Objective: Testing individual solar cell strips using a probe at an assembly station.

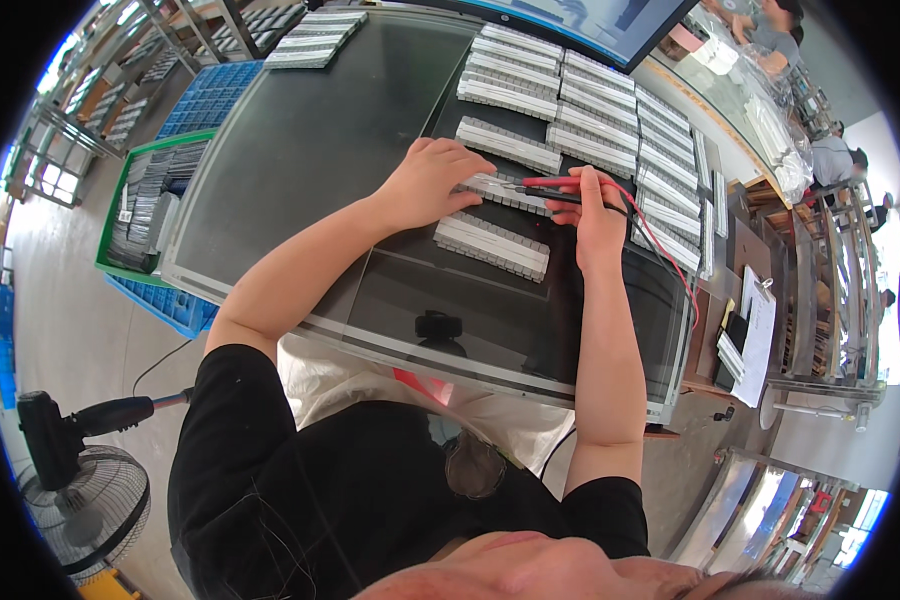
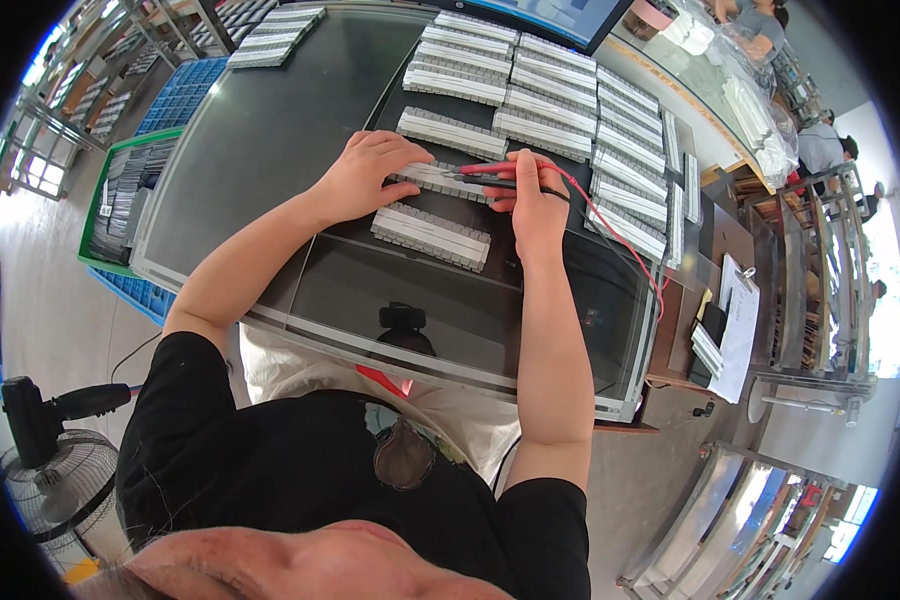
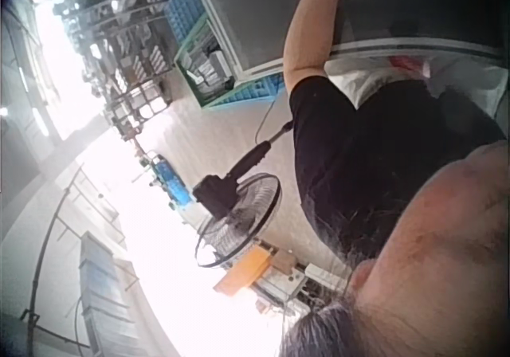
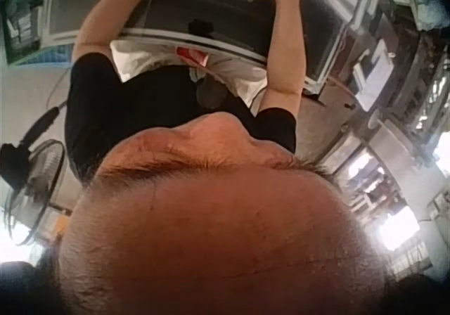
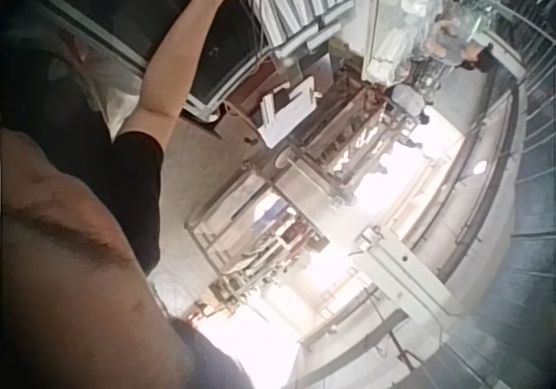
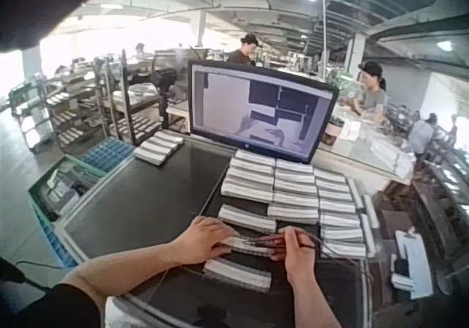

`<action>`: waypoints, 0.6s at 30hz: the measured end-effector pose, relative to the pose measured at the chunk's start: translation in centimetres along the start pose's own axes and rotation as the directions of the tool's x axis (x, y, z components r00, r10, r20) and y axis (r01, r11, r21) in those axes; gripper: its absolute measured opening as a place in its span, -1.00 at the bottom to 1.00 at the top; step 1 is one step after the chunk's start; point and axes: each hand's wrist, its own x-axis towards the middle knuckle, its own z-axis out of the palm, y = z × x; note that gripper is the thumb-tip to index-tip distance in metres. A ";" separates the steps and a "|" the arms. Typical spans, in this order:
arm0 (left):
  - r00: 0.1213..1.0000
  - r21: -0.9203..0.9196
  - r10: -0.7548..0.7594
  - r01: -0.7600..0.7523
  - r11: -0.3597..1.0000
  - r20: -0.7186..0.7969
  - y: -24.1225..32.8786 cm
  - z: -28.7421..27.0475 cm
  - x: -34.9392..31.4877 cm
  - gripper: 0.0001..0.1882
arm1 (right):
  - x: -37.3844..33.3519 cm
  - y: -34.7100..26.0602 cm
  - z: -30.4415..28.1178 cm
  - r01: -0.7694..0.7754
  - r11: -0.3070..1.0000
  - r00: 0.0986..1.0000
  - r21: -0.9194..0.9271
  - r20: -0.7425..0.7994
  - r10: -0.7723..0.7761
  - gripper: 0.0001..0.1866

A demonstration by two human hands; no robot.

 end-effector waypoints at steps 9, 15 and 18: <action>1.000 0.003 -0.008 0.008 1.000 0.019 0.3 -0.6 0.0 -0.62 | -0.1 0.0 -0.4 0.009 0.988 1.000 0.157 0.002 -0.009 -0.69; 0.995 -0.121 0.039 -0.028 0.992 0.090 2.9 -2.0 -2.0 -0.61 | -0.2 -0.4 -0.3 0.028 0.980 1.000 0.195 -0.018 -0.025 -0.69; 0.992 -0.085 0.055 -0.045 0.995 0.116 3.4 -2.0 -3.3 -0.60 | -0.1 -0.3 -0.1 0.027 0.983 1.000 0.182 -0.011 -0.026 -0.69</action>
